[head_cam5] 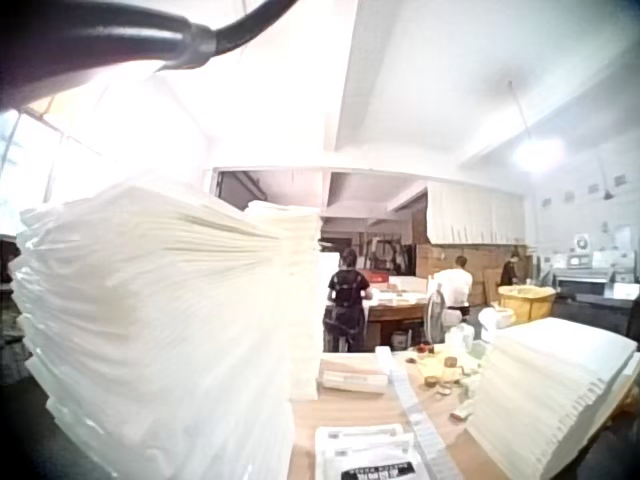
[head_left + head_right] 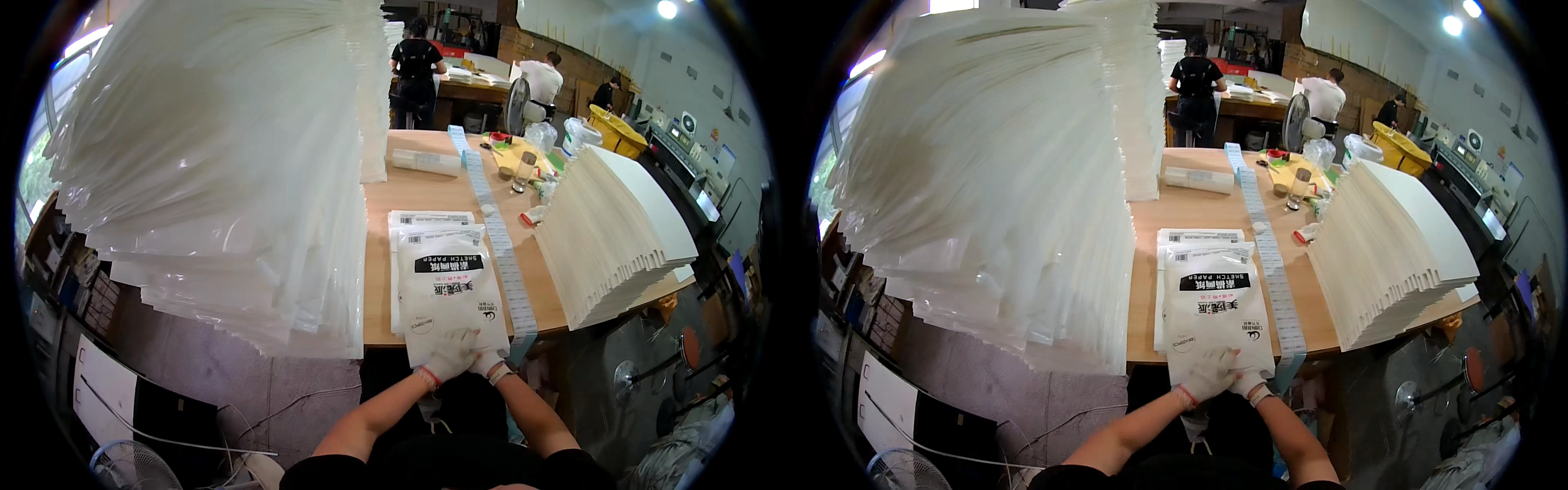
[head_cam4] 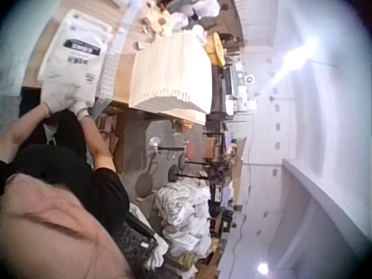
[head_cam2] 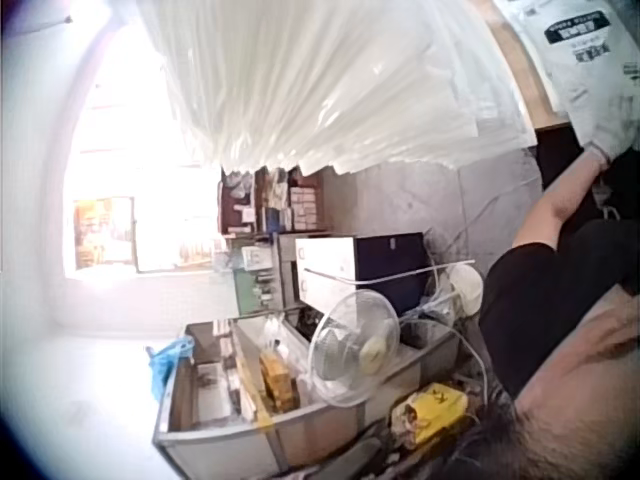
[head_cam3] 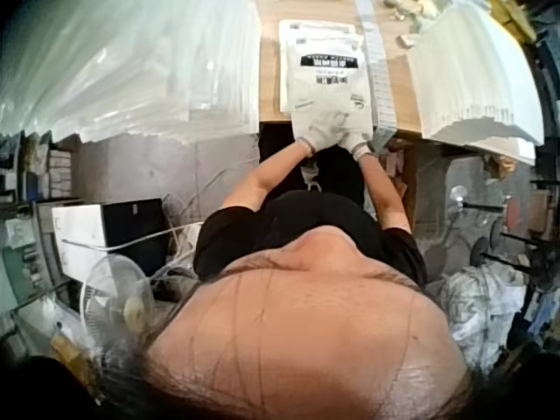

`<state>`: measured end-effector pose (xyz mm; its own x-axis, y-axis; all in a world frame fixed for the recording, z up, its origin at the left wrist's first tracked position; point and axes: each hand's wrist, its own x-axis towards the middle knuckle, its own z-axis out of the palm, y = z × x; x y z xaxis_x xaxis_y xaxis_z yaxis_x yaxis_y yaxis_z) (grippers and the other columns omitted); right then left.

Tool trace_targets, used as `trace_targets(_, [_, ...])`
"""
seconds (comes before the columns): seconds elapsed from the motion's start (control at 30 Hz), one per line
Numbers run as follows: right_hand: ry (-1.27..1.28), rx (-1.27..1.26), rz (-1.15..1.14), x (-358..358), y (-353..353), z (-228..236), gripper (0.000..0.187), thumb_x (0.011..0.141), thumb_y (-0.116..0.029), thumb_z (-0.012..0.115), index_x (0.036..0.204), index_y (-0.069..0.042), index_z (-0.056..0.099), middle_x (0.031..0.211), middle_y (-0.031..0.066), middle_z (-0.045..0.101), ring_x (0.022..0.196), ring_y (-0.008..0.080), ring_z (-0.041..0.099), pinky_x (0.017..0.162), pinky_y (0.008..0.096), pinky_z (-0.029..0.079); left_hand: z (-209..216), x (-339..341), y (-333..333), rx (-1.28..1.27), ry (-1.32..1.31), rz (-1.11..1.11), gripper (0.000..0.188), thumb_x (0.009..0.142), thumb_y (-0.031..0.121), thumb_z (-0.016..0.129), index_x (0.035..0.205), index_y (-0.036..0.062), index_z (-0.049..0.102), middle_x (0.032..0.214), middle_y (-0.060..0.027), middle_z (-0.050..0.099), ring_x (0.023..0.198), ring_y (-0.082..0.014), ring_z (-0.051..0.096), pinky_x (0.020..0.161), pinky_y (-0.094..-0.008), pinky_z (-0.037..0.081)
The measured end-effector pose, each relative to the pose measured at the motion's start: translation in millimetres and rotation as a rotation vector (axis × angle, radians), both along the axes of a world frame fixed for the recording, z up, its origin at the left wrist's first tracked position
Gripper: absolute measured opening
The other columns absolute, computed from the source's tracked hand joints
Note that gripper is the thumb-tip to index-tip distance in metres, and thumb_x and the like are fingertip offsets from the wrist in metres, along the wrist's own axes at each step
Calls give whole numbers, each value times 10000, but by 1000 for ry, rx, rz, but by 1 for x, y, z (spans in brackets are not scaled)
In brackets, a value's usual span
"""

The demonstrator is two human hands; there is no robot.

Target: The person repeatedly picks up stacks of white paper from a table and places them into clear plastic packaging bags. The person then folds the top of the bag to seal it and places the packaged item onto a growing pile on the table. This process is repeated continuously throughout the video.

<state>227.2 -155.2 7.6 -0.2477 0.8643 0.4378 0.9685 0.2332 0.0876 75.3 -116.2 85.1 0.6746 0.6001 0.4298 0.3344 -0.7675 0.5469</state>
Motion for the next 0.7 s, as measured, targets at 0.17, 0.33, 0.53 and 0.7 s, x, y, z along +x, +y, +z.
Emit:
trace_targets(0.17, [151, -77, 272, -28, 23, 21, 249, 706, -268, 607, 884, -97, 567, 891, 88, 552, 844, 275, 532, 742, 395, 438, -58, -73, -28, -102, -34, 709, 760, 585, 239, 791, 1224, 46, 427, 1215, -196, 428, 1103, -369, 448, 874, -394, 426])
trace_targets(0.33, [111, -136, 329, -36, 41, 27, 202, 715, -232, 590, 859, -91, 583, 870, 101, 572, 789, 278, 555, 700, 383, 456, -105, -88, -3, -1112, -349, 438, 234, 763, 137, 532, 961, 17, 576, 757, -98, 609, 684, -194, 596, 684, -312, 480])
trace_targets(0.53, [610, -460, 107, -8, 39, 2, 193, 759, -263, 579, 844, -92, 607, 868, 117, 615, 833, 316, 581, 754, 405, 464, -88, -96, -11, -1053, -193, 382, 228, 805, 46, 467, 1004, -15, 561, 754, -72, 604, 669, -135, 565, 632, -271, 459])
trace_targets(0.7, [291, -400, 2, -13, -14, 62, 326, 720, -341, 641, 905, -73, 633, 896, 121, 626, 854, 299, 591, 781, 391, 469, -86, -97, -19, -788, -464, 604, 243, 840, 54, 505, 1072, -17, 495, 779, -105, 566, 584, -160, 564, 524, -285, 462])
